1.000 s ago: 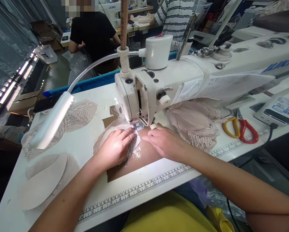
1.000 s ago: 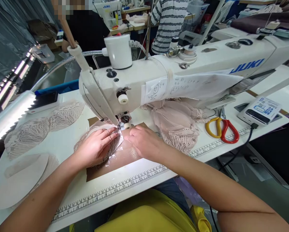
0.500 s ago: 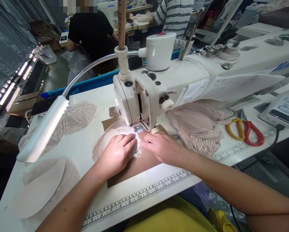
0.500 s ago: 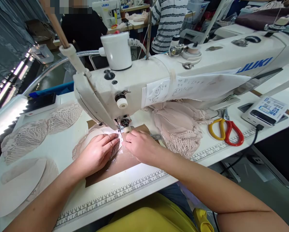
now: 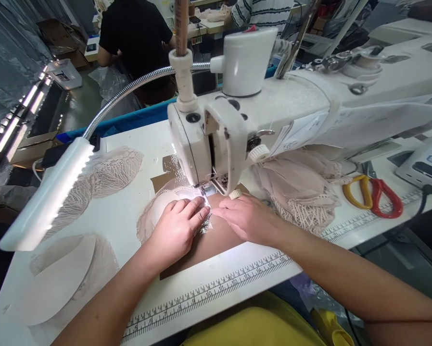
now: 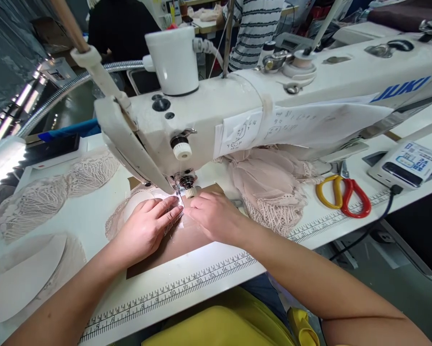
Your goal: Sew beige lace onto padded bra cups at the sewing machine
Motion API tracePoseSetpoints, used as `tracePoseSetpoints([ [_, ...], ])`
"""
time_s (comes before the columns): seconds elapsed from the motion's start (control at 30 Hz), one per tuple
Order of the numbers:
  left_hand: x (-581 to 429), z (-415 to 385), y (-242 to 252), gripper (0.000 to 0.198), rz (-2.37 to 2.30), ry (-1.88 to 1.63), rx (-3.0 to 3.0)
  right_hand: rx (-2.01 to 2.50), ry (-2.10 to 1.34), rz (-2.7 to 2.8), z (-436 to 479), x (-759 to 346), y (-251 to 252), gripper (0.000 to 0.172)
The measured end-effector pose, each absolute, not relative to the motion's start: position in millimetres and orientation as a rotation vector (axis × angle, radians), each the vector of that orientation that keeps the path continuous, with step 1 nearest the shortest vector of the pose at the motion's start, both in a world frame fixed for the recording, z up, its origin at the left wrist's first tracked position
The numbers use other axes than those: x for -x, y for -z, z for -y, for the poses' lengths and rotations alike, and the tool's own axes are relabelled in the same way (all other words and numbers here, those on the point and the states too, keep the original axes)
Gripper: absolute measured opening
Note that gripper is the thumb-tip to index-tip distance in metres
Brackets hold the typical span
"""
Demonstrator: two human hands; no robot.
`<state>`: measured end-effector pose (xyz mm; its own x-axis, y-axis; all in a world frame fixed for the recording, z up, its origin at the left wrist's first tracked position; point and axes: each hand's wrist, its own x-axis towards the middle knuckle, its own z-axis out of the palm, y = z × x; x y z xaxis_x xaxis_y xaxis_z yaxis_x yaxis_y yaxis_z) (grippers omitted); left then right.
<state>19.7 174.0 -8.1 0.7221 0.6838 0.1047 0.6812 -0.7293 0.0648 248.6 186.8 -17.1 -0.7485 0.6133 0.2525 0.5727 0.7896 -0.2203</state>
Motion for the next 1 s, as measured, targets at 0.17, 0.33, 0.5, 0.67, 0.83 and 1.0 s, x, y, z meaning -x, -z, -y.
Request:
tracePoseSetpoints([
  [0.17, -19, -175, 9, 0.042, -1.153, -0.181, -2.891, 0.931, -0.097, 2.727, -184, -242, 15, 0.027],
  [0.33, -14, -176, 10, 0.044, -1.117, -0.212, -2.855, 0.920, -0.131, 2.726, -184, -240, 16, 0.026],
  [0.5, -11, -179, 10, 0.050, -1.092, -0.225, -2.859, 0.932, -0.201, 2.706, -184, -241, 13, 0.026],
  [0.67, -8, -189, 13, 0.053, -1.076, -0.217, -2.873, 0.945, -0.203, 2.700, -188, -238, 14, 0.025],
  [0.83, -6, -201, 10, 0.050, -1.085, -0.148, -2.907, 1.071, -0.189, 2.715, -192, -233, 12, 0.027],
  [1.0, -5, -205, 8, 0.042, -1.125, -0.157, -2.961, 1.184, -0.129, 2.735, -194, -228, 9, 0.028],
])
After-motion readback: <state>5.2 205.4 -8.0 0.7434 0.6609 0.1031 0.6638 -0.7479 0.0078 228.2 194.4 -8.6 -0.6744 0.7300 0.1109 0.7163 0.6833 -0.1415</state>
